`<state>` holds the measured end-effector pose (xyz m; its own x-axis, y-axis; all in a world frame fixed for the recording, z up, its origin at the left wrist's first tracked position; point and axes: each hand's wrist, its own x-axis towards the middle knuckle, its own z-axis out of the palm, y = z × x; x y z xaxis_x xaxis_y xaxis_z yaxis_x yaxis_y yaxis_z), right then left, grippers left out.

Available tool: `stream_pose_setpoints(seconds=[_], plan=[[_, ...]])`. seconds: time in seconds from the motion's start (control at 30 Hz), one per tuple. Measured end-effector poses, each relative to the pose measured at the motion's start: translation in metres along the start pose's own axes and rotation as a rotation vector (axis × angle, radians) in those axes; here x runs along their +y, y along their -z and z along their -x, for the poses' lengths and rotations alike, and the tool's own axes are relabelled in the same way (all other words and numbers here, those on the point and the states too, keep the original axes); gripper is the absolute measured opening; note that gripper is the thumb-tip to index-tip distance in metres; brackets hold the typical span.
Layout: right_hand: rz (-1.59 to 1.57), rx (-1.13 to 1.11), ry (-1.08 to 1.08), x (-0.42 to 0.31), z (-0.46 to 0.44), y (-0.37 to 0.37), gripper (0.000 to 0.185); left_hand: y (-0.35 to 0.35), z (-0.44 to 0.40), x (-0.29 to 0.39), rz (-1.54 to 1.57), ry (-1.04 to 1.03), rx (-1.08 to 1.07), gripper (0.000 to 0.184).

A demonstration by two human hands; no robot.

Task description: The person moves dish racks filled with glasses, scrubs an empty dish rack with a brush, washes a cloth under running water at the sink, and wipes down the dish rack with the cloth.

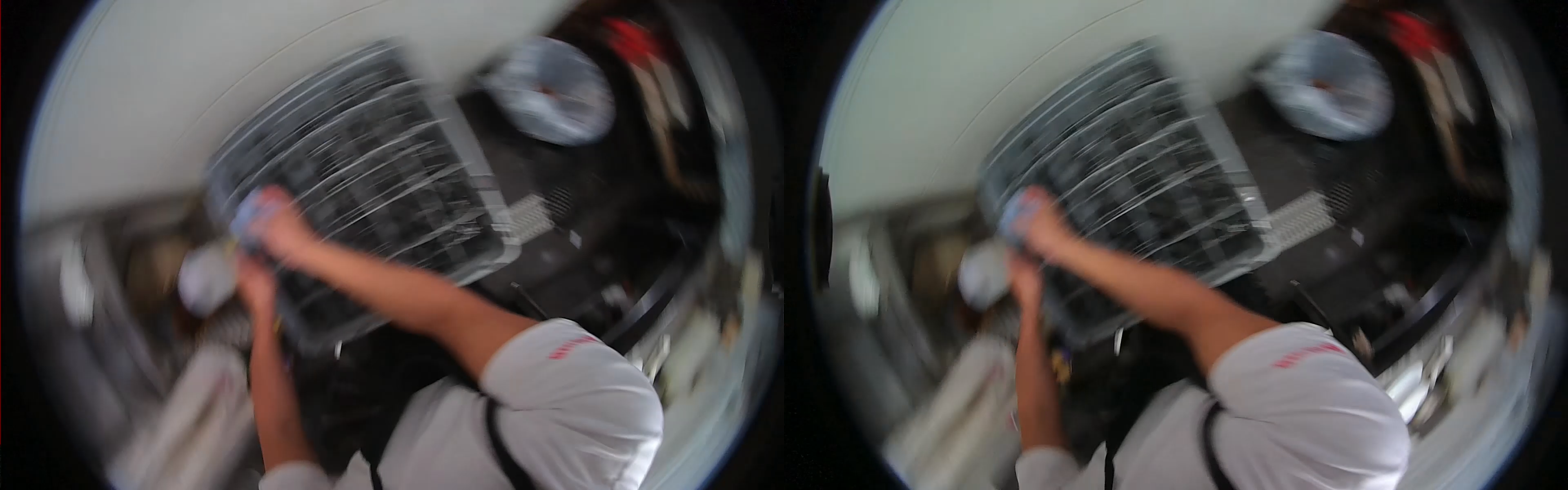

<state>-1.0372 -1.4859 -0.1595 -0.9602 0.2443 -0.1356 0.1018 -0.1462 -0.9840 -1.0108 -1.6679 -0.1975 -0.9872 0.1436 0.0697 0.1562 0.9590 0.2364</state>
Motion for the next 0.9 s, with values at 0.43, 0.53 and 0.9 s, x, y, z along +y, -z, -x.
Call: stream_pose_setpoints(seconds=[0.43, 0.53, 0.9], plan=[[0.201, 0.014, 0.147, 0.012, -0.007, -0.094, 0.056, 0.03, -0.005, 0.025, 0.393, 0.365, -0.085, 0.033], [0.215, -0.079, -0.001, -0.017, -0.048, -0.11, 0.058, 0.034, -0.007, 0.026, 0.337, 0.398, -0.118, 0.035], [0.318, -0.095, 0.002, -0.019, -0.029, -0.092, 0.065, 0.03, -0.003, 0.026, 0.33, 0.347, -0.114, 0.038]])
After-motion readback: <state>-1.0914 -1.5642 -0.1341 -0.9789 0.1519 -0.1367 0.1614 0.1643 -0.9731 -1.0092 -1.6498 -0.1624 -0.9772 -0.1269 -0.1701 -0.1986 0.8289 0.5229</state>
